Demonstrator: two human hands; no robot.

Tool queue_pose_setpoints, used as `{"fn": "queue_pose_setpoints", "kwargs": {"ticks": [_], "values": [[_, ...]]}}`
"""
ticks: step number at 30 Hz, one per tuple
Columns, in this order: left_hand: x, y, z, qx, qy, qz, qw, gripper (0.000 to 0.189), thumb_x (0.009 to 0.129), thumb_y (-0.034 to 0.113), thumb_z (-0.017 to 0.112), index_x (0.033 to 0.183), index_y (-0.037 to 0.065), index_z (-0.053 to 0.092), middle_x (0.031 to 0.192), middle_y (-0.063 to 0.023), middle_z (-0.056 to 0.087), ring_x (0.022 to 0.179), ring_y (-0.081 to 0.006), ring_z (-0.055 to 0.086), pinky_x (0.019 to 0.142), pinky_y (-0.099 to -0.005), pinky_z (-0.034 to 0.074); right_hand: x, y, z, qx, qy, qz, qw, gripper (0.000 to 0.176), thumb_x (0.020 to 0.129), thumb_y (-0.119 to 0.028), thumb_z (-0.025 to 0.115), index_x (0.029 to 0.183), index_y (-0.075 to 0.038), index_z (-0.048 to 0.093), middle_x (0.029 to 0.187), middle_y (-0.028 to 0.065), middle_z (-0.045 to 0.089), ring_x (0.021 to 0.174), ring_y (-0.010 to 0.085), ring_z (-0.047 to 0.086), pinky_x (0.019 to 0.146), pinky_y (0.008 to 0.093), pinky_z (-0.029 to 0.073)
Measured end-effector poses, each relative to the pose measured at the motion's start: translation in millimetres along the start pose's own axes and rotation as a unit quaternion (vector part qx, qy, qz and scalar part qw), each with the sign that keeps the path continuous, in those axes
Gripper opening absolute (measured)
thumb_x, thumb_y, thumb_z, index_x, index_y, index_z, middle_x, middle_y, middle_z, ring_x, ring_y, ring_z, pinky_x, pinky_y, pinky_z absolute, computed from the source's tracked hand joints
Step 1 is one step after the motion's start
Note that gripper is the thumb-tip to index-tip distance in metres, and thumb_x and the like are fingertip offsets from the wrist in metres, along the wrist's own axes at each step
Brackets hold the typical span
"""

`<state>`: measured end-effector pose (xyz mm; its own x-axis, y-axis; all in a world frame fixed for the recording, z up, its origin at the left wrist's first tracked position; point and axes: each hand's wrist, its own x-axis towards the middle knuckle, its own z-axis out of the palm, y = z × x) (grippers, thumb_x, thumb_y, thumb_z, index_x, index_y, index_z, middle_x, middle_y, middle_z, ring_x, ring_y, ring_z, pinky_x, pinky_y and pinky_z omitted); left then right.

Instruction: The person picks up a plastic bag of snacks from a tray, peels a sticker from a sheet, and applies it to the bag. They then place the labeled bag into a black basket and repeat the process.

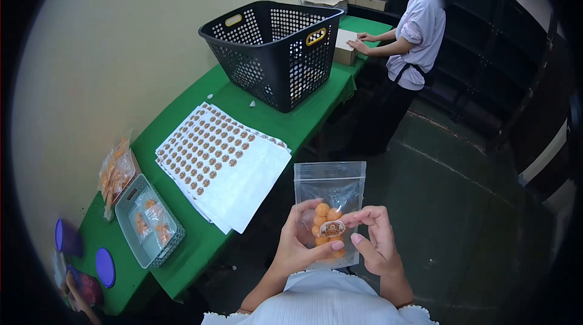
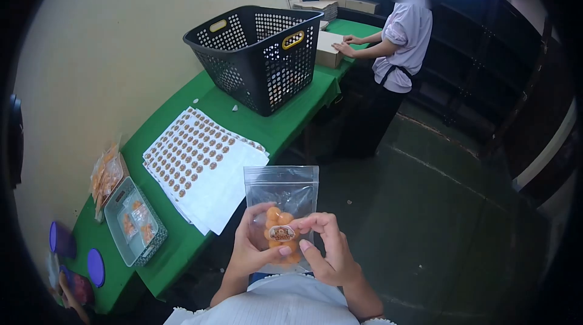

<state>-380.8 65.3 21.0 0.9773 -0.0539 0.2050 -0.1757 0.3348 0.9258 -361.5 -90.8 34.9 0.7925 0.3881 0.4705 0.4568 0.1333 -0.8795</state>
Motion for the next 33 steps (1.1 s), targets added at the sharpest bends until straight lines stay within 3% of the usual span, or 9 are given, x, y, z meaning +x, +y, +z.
{"fn": "queue_pose_setpoints", "kwargs": {"ticks": [5, 8, 12, 17, 20, 22, 23, 26, 33], "values": [[13.2, -6.4, 24.7, 0.037, -0.029, 0.003, 0.999, 0.051, 0.071, 0.008, 0.065, 0.112, 0.0, 0.035, 0.096, -0.0136, 0.052, 0.088, -0.0174, 0.055, 0.075, -0.0284, 0.047, -15.3, 5.3, -20.4, -0.016, 0.066, -0.034, 0.997, 0.031, 0.073, 0.004, 0.045, 0.102, 0.002, 0.035, 0.095, 0.0166, 0.054, 0.089, 0.0197, 0.052, 0.08, 0.031, 0.04], [23.9, -6.5, 37.3, 0.032, -0.042, -0.033, 0.998, 0.05, 0.07, 0.004, 0.064, 0.11, 0.001, 0.036, 0.096, -0.0116, 0.053, 0.086, -0.0144, 0.054, 0.074, -0.0252, 0.046, -16.0, 1.6, -26.8, -0.048, 0.091, -0.079, 0.992, 0.031, 0.072, 0.004, 0.046, 0.102, 0.002, 0.036, 0.094, 0.0167, 0.054, 0.089, 0.0192, 0.05, 0.081, 0.0307, 0.04], [39.5, -16.7, 47.6, 0.023, -0.078, 0.002, 0.997, 0.046, 0.073, 0.006, 0.062, 0.11, -0.001, 0.035, 0.096, -0.0131, 0.053, 0.087, -0.0162, 0.055, 0.074, -0.0259, 0.046, -17.1, 2.1, -37.7, -0.144, 0.135, -0.102, 0.975, 0.038, 0.069, -0.003, 0.054, 0.104, 0.001, 0.038, 0.099, 0.0142, 0.053, 0.089, 0.0213, 0.046, 0.078, 0.0312, 0.039], [64.3, -29.1, 49.0, 0.019, -0.065, 0.02, 0.997, 0.049, 0.069, 0.003, 0.065, 0.109, 0.0, 0.037, 0.094, -0.0098, 0.052, 0.085, -0.013, 0.054, 0.074, -0.0249, 0.045, -9.2, 15.5, -41.0, -0.31, 0.147, -0.135, 0.93, 0.031, 0.07, -0.02, 0.061, 0.1, -0.015, 0.054, 0.11, 0.0139, 0.048, 0.101, 0.023, 0.036, 0.086, 0.0346, 0.023], [79.2, -33.0, 42.7, 0.009, -0.1, 0.023, 0.995, 0.044, 0.072, 0.002, 0.06, 0.109, -0.003, 0.037, 0.098, -0.0123, 0.052, 0.091, -0.0151, 0.053, 0.078, -0.0273, 0.045, 3.1, 27.5, -55.4, -0.387, 0.121, -0.105, 0.908, 0.027, 0.074, -0.032, 0.057, 0.1, -0.022, 0.06, 0.116, 0.0164, 0.043, 0.112, 0.0217, 0.03, 0.089, 0.0364, 0.018], [90.5, -37.9, 38.4, 0.044, -0.104, 0.013, 0.994, 0.047, 0.071, 0.003, 0.062, 0.11, -0.002, 0.037, 0.098, -0.0132, 0.053, 0.091, -0.0155, 0.053, 0.078, -0.0278, 0.045, 16.5, 40.6, -63.2, -0.444, 0.064, -0.089, 0.889, 0.031, 0.079, -0.043, 0.046, 0.093, -0.023, 0.064, 0.128, 0.023, 0.027, 0.114, 0.0262, 0.023, 0.093, 0.0394, 0.013], [98.1, -41.6, 34.4, 0.06, -0.108, 0.016, 0.992, 0.049, 0.071, 0.004, 0.063, 0.112, -0.002, 0.036, 0.099, -0.014, 0.053, 0.092, -0.0161, 0.053, 0.077, -0.0282, 0.045, 24.9, 42.1, -63.2, -0.429, 0.078, -0.057, 0.898, 0.034, 0.08, -0.047, 0.043, 0.092, -0.023, 0.064, 0.129, 0.0224, 0.028, 0.119, 0.0266, 0.021, 0.095, 0.0409, 0.009], [123.4, -47.2, 24.6, 0.076, -0.105, 0.052, 0.99, 0.052, 0.069, 0.006, 0.066, 0.112, -0.001, 0.036, 0.101, -0.0135, 0.05, 0.092, -0.0168, 0.053, 0.076, -0.0273, 0.045, 55.1, 53.8, -70.6, -0.44, 0.066, -0.078, 0.892, 0.03, 0.079, -0.041, 0.047, 0.101, -0.026, 0.06, 0.122, 0.0178, 0.039, 0.123, 0.0226, 0.018, 0.094, 0.043, 0.007], [190.4, -29.7, -0.9, 0.11, -0.092, 0.076, 0.987, 0.053, 0.071, 0.008, 0.065, 0.113, -0.002, 0.033, 0.1, -0.0132, 0.052, 0.094, -0.0165, 0.052, 0.078, -0.0291, 0.044, 141.5, 82.5, -79.9, -0.423, 0.038, -0.094, 0.9, 0.037, 0.082, -0.044, 0.04, 0.102, -0.021, 0.06, 0.126, 0.0245, 0.031, 0.124, 0.0274, 0.014, 0.095, 0.0447, 0.004]]}}
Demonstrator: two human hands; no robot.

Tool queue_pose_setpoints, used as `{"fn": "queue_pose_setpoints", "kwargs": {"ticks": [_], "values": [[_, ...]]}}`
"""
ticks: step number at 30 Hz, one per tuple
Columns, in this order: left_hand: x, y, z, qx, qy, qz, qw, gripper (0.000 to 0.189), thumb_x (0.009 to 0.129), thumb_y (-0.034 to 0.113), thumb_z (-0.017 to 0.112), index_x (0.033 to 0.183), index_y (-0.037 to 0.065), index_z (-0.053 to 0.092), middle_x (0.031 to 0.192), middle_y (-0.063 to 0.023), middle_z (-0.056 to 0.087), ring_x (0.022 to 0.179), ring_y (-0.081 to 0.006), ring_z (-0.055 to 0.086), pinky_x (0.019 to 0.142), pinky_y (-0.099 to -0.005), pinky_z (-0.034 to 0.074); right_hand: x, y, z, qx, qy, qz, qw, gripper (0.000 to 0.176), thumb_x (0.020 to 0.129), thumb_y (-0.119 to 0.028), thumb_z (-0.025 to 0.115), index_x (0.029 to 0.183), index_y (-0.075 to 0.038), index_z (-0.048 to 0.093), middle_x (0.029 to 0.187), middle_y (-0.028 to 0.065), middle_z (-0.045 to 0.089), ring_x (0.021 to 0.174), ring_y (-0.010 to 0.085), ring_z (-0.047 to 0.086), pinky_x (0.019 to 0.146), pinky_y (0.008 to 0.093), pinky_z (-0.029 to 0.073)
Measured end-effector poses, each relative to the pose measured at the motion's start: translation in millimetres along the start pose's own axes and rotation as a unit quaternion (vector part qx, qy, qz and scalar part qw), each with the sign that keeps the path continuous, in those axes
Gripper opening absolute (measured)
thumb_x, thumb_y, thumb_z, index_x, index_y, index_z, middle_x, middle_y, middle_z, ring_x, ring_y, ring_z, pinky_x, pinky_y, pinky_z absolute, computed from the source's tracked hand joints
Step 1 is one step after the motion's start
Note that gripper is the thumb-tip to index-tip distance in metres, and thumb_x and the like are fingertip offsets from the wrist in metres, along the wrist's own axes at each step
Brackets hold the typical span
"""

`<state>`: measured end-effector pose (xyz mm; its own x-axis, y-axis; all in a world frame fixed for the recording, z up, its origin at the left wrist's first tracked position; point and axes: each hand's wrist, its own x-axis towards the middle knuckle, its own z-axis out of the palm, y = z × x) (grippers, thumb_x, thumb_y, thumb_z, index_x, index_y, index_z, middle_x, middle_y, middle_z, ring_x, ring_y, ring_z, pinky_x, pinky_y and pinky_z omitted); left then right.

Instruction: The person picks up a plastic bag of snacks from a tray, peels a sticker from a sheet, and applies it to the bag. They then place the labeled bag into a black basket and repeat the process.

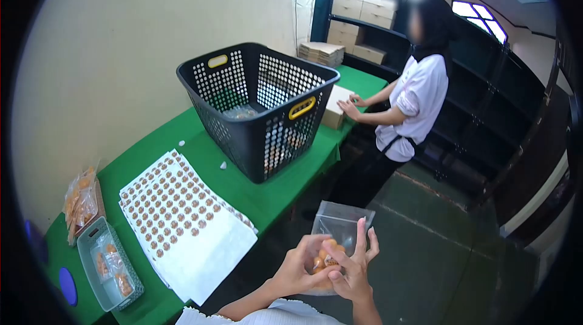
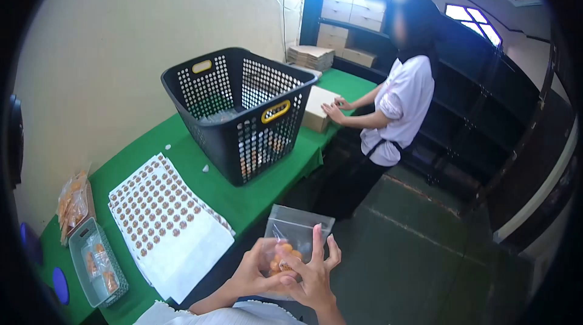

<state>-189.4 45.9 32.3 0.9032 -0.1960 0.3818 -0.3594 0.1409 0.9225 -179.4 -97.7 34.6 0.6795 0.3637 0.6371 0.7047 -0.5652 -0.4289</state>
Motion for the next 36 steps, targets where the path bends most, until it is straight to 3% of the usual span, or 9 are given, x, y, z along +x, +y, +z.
{"fn": "queue_pose_setpoints", "kwargs": {"ticks": [7, 9, 11, 13, 16, 21, 27, 34, 36], "values": [[44.6, -15.7, -36.4, 0.04, 0.007, -0.005, 0.999, 0.046, 0.076, 0.018, 0.061, 0.109, -0.002, 0.037, 0.091, -0.0143, 0.057, 0.079, -0.0161, 0.058, 0.068, -0.0267, 0.046, 67.9, 35.6, 32.3, -0.016, 0.041, 0.047, 0.998, 0.06, 0.08, -0.048, 0.039, 0.124, -0.007, 0.036, 0.133, 0.0295, 0.008, 0.121, 0.037, 0.012, 0.096, 0.0443, 0.006], [53.8, -15.9, -47.7, 0.035, 0.03, 0.009, 0.999, 0.044, 0.076, 0.019, 0.061, 0.109, -0.002, 0.039, 0.09, -0.0135, 0.057, 0.08, -0.0149, 0.057, 0.069, -0.0262, 0.045, 84.3, 33.1, 51.4, 0.165, 0.175, 0.113, 0.964, 0.071, 0.074, -0.049, 0.052, 0.123, 0.0, 0.034, 0.13, 0.0257, 0.017, 0.121, 0.0335, 0.013, 0.096, 0.0399, 0.013], [57.0, -21.4, -59.4, 0.043, 0.054, 0.011, 0.998, 0.043, 0.077, 0.018, 0.06, 0.108, -0.002, 0.04, 0.09, -0.0126, 0.057, 0.081, -0.014, 0.056, 0.07, -0.0253, 0.045, 88.1, 44.2, 73.7, 0.262, 0.228, 0.132, 0.928, 0.075, 0.067, -0.047, 0.062, 0.118, 0.004, 0.038, 0.112, 0.018, 0.041, 0.109, 0.0242, 0.034, 0.088, 0.0337, 0.03], [57.7, -23.8, -70.6, 0.076, 0.084, -0.006, 0.994, 0.041, 0.077, 0.017, 0.06, 0.109, -0.001, 0.041, 0.092, -0.0121, 0.056, 0.082, -0.014, 0.056, 0.071, -0.0254, 0.044, 82.4, 61.9, 81.8, 0.391, 0.013, 0.206, 0.897, 0.058, 0.07, -0.044, 0.063, 0.099, 0.005, 0.052, 0.077, 0.0066, 0.053, 0.078, 0.013, 0.051, 0.066, 0.0253, 0.04], [58.3, -30.1, -87.4, 0.076, 0.114, -0.011, 0.991, 0.04, 0.077, 0.017, 0.06, 0.108, -0.001, 0.042, 0.094, -0.0117, 0.056, 0.084, -0.0142, 0.055, 0.073, -0.026, 0.044, 88.8, 77.1, 97.3, 0.438, -0.083, 0.178, 0.877, 0.046, 0.073, -0.042, 0.061, 0.072, 0.004, 0.058, 0.052, -0.0018, 0.047, 0.05, 0.0066, 0.045, 0.047, 0.0198, 0.035], [54.0, -27.4, -116.0, 0.123, 0.232, 0.003, 0.965, 0.037, 0.078, 0.024, 0.059, 0.101, -0.001, 0.046, 0.09, -0.0117, 0.055, 0.078, -0.0152, 0.055, 0.068, -0.0263, 0.044, 123.7, 64.1, 126.1, 0.519, -0.163, 0.112, 0.831, 0.035, 0.08, -0.03, 0.055, 0.069, 0.003, 0.06, 0.055, 0.0003, 0.051, 0.047, 0.0047, 0.044, 0.042, 0.0189, 0.032], [39.3, -14.6, -149.7, 0.29, 0.262, -0.194, 0.9, 0.032, 0.079, 0.029, 0.056, 0.065, 0.001, 0.048, 0.052, -0.006, 0.048, 0.05, -0.0136, 0.048, 0.049, -0.0258, 0.039, 165.0, 51.8, 158.0, 0.509, -0.313, 0.079, 0.798, 0.027, 0.083, -0.02, 0.05, 0.073, 0.002, 0.06, 0.054, -0.0014, 0.052, 0.043, 0.0038, 0.042, 0.04, 0.0187, 0.032], [41.1, -28.0, -149.4, 0.331, 0.378, -0.095, 0.859, 0.023, 0.083, 0.021, 0.049, 0.077, 0.001, 0.058, 0.055, -0.0096, 0.052, 0.049, -0.0185, 0.05, 0.048, -0.0273, 0.038, 189.8, 57.7, 194.8, 0.545, -0.39, 0.094, 0.736, 0.024, 0.082, -0.021, 0.053, 0.076, 0.002, 0.061, 0.06, 0.001, 0.057, 0.051, 0.0033, 0.047, 0.046, 0.019, 0.037], [42.2, -31.3, -148.5, 0.355, 0.417, -0.049, 0.835, 0.02, 0.083, 0.019, 0.049, 0.083, 0.001, 0.059, 0.06, -0.0112, 0.054, 0.052, -0.0184, 0.052, 0.049, -0.0281, 0.039, 194.2, 62.9, 208.4, 0.539, -0.422, 0.002, 0.729, 0.024, 0.08, -0.022, 0.055, 0.081, 0.001, 0.061, 0.065, 0.0012, 0.059, 0.058, 0.0041, 0.049, 0.053, 0.0198, 0.04]]}}
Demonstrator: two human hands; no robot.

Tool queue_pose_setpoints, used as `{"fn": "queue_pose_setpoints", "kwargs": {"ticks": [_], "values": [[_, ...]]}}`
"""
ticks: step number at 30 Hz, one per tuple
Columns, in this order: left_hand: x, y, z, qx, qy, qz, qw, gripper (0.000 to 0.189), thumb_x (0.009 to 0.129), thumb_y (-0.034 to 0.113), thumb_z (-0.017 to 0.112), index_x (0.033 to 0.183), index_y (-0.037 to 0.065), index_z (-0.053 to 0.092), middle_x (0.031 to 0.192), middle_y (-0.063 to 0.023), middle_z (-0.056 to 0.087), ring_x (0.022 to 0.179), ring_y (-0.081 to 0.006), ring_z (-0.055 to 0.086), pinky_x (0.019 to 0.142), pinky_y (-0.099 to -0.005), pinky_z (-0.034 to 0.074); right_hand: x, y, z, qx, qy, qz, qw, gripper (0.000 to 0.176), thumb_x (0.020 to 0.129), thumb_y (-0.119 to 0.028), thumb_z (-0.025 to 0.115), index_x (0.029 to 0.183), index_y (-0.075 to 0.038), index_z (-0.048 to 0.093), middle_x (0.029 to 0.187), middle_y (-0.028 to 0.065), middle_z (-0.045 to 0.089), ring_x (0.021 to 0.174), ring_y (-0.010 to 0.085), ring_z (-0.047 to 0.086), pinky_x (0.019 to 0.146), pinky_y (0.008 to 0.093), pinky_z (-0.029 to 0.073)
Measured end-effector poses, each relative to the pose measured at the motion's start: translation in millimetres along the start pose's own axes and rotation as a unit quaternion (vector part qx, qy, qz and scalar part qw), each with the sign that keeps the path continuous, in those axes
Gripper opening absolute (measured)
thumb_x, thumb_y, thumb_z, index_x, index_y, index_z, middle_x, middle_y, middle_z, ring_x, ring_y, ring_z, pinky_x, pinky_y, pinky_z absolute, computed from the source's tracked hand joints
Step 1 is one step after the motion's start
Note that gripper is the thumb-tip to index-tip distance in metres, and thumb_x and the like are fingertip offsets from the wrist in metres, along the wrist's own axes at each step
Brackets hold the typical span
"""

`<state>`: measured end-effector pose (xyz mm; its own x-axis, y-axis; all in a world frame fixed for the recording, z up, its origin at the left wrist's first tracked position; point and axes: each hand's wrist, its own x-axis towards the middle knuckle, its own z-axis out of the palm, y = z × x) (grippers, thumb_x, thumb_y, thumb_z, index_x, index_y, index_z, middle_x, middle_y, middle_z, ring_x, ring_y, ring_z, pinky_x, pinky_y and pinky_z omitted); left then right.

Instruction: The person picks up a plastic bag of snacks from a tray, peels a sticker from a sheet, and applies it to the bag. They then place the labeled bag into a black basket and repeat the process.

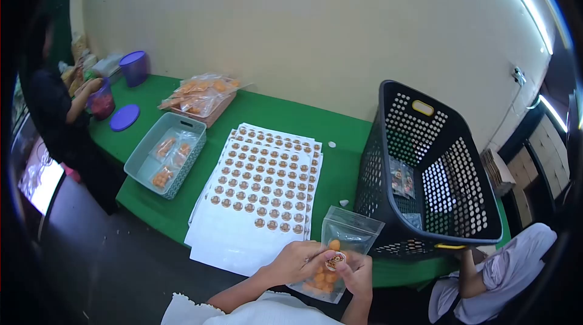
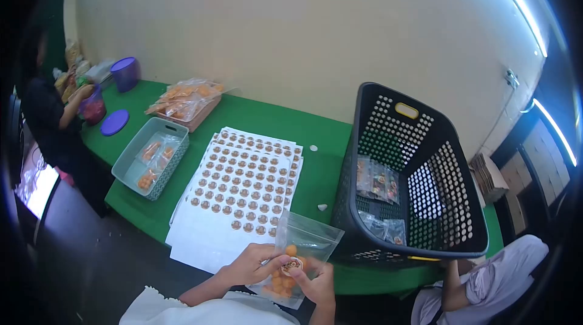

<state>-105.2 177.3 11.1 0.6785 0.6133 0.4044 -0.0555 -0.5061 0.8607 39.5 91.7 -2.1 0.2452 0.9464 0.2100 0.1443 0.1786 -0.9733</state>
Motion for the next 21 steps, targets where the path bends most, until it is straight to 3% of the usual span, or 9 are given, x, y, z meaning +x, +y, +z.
{"fn": "queue_pose_setpoints", "kwargs": {"ticks": [4, 6, 8, 10, 14, 16, 19, 20, 21], "values": [[-4.7, 6.2, 0.5, -0.01, 0.066, -0.019, 0.998, 0.024, 0.081, 0.022, 0.051, 0.07, 0.001, 0.054, 0.063, -0.0129, 0.052, 0.052, -0.0249, 0.049, 0.049, -0.0309, 0.037, 15.2, -15.9, -2.0, -0.025, -0.077, 0.077, 0.994, 0.021, 0.078, -0.019, 0.058, 0.082, 0.001, 0.061, 0.065, 0.0018, 0.06, 0.059, 0.0048, 0.051, 0.055, 0.0201, 0.041], [-9.8, 6.0, -3.4, -0.002, 0.016, -0.112, 0.994, 0.022, 0.08, 0.023, 0.054, 0.079, 0.001, 0.055, 0.071, -0.0127, 0.055, 0.058, -0.0214, 0.053, 0.053, -0.0281, 0.041, 23.4, -18.8, -8.9, -0.057, -0.124, 0.055, 0.989, 0.02, 0.078, -0.018, 0.057, 0.082, 0.001, 0.061, 0.065, 0.0016, 0.06, 0.06, 0.0047, 0.051, 0.056, 0.0201, 0.041], [-13.5, 9.2, -0.6, -0.026, 0.045, -0.141, 0.989, 0.023, 0.079, 0.023, 0.056, 0.084, 0.0, 0.054, 0.075, -0.0119, 0.056, 0.064, -0.0188, 0.055, 0.057, -0.027, 0.043, 25.6, -13.7, -13.1, -0.088, -0.169, 0.032, 0.981, 0.02, 0.078, -0.018, 0.057, 0.082, 0.001, 0.061, 0.065, 0.0015, 0.06, 0.06, 0.0046, 0.051, 0.056, 0.0201, 0.042], [-18.7, 10.2, 4.7, -0.049, 0.074, -0.17, 0.982, 0.025, 0.078, 0.023, 0.058, 0.089, 0.0, 0.054, 0.079, -0.011, 0.058, 0.069, -0.0162, 0.057, 0.062, -0.0259, 0.045, 27.2, 1.5, -14.5, -0.053, -0.201, -0.014, 0.978, 0.021, 0.079, -0.02, 0.057, 0.083, 0.001, 0.061, 0.065, 0.0008, 0.06, 0.059, 0.0049, 0.051, 0.055, 0.0209, 0.041], [-31.1, 5.2, 21.2, -0.206, 0.147, -0.182, 0.95, 0.033, 0.076, 0.015, 0.061, 0.101, -0.003, 0.051, 0.088, -0.0077, 0.058, 0.079, -0.0132, 0.055, 0.072, -0.0257, 0.045, 29.4, 4.3, -9.1, 0.045, -0.208, 0.026, 0.977, 0.024, 0.079, -0.022, 0.055, 0.082, 0.001, 0.061, 0.065, 0.0014, 0.06, 0.057, 0.0047, 0.05, 0.052, 0.0217, 0.04], [-36.4, 1.0, 28.3, -0.289, 0.192, -0.204, 0.915, 0.033, 0.077, 0.01, 0.06, 0.104, -0.005, 0.05, 0.092, -0.0083, 0.057, 0.08, -0.0122, 0.055, 0.074, -0.0255, 0.044, 32.3, 0.7, -7.7, 0.06, -0.222, 0.078, 0.97, 0.025, 0.081, -0.023, 0.053, 0.081, 0.001, 0.06, 0.065, 0.002, 0.058, 0.061, 0.0044, 0.05, 0.055, 0.0213, 0.04], [-44.6, -5.1, 36.4, -0.284, 0.252, -0.183, 0.907, 0.027, 0.078, 0.008, 0.058, 0.1, -0.005, 0.053, 0.09, -0.0089, 0.058, 0.081, -0.0117, 0.055, 0.074, -0.0253, 0.044, 34.9, 16.5, -14.1, 0.08, -0.244, 0.054, 0.965, 0.026, 0.083, -0.024, 0.05, 0.084, 0.001, 0.057, 0.071, 0.0027, 0.056, 0.069, 0.006, 0.051, 0.064, 0.021, 0.041], [-45.4, -2.0, 36.4, -0.27, 0.266, -0.209, 0.902, 0.023, 0.078, 0.007, 0.057, 0.097, -0.005, 0.054, 0.088, -0.0092, 0.059, 0.08, -0.0115, 0.055, 0.072, -0.0255, 0.045, 34.4, 17.8, -12.5, 0.17, -0.228, 0.067, 0.956, 0.022, 0.083, -0.02, 0.051, 0.086, 0.002, 0.053, 0.076, 0.0025, 0.054, 0.074, 0.0085, 0.051, 0.07, 0.0222, 0.041], [-46.5, 1.0, 35.9, -0.266, 0.27, -0.211, 0.901, 0.023, 0.078, 0.007, 0.057, 0.097, -0.005, 0.054, 0.088, -0.0092, 0.059, 0.08, -0.0115, 0.055, 0.072, -0.0255, 0.045, 33.2, 17.6, -11.2, 0.173, -0.233, 0.068, 0.954, 0.022, 0.083, -0.02, 0.051, 0.086, 0.002, 0.053, 0.076, 0.0025, 0.054, 0.074, 0.0085, 0.051, 0.07, 0.0222, 0.041]]}}
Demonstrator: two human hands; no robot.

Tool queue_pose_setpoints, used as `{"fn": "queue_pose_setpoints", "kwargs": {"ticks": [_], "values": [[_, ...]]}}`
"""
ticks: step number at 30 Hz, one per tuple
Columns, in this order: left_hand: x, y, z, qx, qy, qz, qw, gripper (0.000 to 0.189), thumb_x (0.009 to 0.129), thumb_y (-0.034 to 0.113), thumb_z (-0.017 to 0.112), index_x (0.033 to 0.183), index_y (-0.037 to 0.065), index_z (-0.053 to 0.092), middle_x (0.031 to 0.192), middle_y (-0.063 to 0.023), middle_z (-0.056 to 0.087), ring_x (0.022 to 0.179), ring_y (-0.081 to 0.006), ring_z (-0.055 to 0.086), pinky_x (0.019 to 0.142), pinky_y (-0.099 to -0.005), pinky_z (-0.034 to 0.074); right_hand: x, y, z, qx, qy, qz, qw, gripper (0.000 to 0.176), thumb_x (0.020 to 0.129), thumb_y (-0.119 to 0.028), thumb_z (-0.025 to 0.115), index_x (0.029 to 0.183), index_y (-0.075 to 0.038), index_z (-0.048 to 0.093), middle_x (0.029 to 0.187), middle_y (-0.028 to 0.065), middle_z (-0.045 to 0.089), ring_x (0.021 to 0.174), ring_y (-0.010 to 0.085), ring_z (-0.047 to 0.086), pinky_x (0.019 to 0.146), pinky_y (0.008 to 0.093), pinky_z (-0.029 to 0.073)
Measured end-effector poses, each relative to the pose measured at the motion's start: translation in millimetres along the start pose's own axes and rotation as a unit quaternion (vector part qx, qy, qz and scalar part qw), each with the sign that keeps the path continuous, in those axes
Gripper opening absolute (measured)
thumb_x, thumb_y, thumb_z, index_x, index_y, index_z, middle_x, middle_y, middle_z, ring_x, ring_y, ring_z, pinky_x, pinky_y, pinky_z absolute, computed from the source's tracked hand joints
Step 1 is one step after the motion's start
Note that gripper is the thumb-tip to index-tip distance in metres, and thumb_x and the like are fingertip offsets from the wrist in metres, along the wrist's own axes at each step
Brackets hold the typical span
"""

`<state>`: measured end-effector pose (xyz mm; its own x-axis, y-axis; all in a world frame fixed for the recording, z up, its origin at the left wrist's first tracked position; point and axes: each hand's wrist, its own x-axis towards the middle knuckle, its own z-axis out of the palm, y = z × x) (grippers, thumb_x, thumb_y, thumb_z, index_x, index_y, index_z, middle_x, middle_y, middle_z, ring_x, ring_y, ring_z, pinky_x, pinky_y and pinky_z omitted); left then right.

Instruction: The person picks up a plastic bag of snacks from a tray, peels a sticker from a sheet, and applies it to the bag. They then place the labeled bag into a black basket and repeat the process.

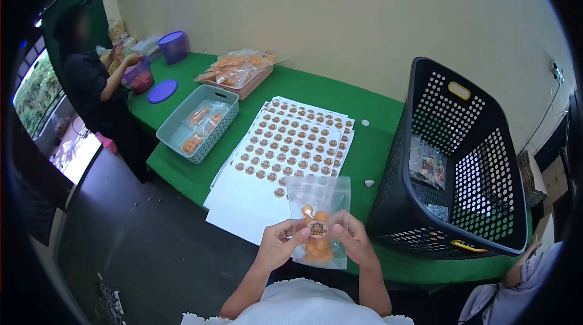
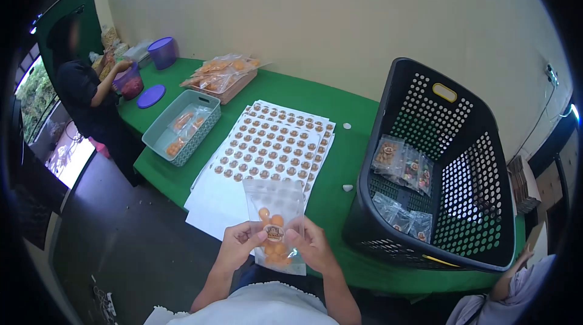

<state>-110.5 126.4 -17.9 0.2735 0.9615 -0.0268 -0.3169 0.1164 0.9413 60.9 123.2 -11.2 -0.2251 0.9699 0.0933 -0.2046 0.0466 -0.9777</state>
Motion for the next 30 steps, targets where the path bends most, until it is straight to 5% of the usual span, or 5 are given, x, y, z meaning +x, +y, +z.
{"fn": "queue_pose_setpoints", "kwargs": {"ticks": [6, 15, 18, 23, 30], "values": [[-7.5, -8.6, 9.0, 0.014, 0.021, 0.023, 0.999, 0.017, 0.078, 0.007, 0.057, 0.089, -0.005, 0.056, 0.084, -0.0109, 0.059, 0.078, -0.0115, 0.056, 0.063, -0.0228, 0.048, -6.2, -4.5, 6.2, 0.022, 0.023, 0.059, 0.998, 0.02, 0.076, -0.01, 0.06, 0.09, 0.004, 0.054, 0.085, 0.0057, 0.057, 0.072, 0.0079, 0.052, 0.068, 0.0224, 0.043], [1.2, -6.2, 15.4, 0.064, 0.005, 0.079, 0.995, 0.014, 0.079, 0.01, 0.057, 0.084, -0.002, 0.054, 0.08, -0.008, 0.058, 0.073, -0.0098, 0.055, 0.064, -0.0202, 0.045, -2.3, 11.4, 3.0, -0.05, 0.077, -0.014, 0.996, 0.01, 0.073, -0.007, 0.063, 0.07, 0.001, 0.058, 0.061, 0.0002, 0.057, 0.054, 0.0028, 0.049, 0.046, 0.0169, 0.038], [9.5, 1.8, 1.5, 0.024, -0.042, -0.042, 0.998, 0.016, 0.079, 0.012, 0.057, 0.086, -0.003, 0.055, 0.079, -0.0068, 0.059, 0.071, -0.0091, 0.055, 0.063, -0.0203, 0.044, 2.5, 1.7, 9.4, -0.037, 0.039, 0.005, 0.999, 0.009, 0.074, -0.006, 0.062, 0.075, 0.001, 0.057, 0.067, 0.001, 0.057, 0.059, 0.0034, 0.05, 0.051, 0.018, 0.04], [28.0, 17.3, -8.9, 0.049, -0.056, -0.029, 0.997, 0.017, 0.079, 0.01, 0.056, 0.086, -0.005, 0.057, 0.079, -0.0071, 0.06, 0.07, -0.0095, 0.055, 0.062, -0.0211, 0.045, 15.5, -13.7, 31.9, 0.222, 0.063, 0.048, 0.972, 0.021, 0.077, -0.005, 0.057, 0.095, 0.003, 0.052, 0.089, 0.0057, 0.056, 0.08, 0.008, 0.052, 0.07, 0.023, 0.043], [50.7, 28.2, -19.7, 0.076, -0.082, 0.054, 0.992, 0.02, 0.077, 0.012, 0.058, 0.089, -0.004, 0.058, 0.08, -0.0079, 0.06, 0.073, -0.0112, 0.056, 0.068, -0.0238, 0.044, 21.4, 4.7, 40.7, 0.066, 0.097, -0.038, 0.992, 0.026, 0.076, -0.001, 0.057, 0.101, 0.004, 0.05, 0.091, 0.0061, 0.056, 0.084, 0.0098, 0.053, 0.073, 0.0239, 0.044]]}}
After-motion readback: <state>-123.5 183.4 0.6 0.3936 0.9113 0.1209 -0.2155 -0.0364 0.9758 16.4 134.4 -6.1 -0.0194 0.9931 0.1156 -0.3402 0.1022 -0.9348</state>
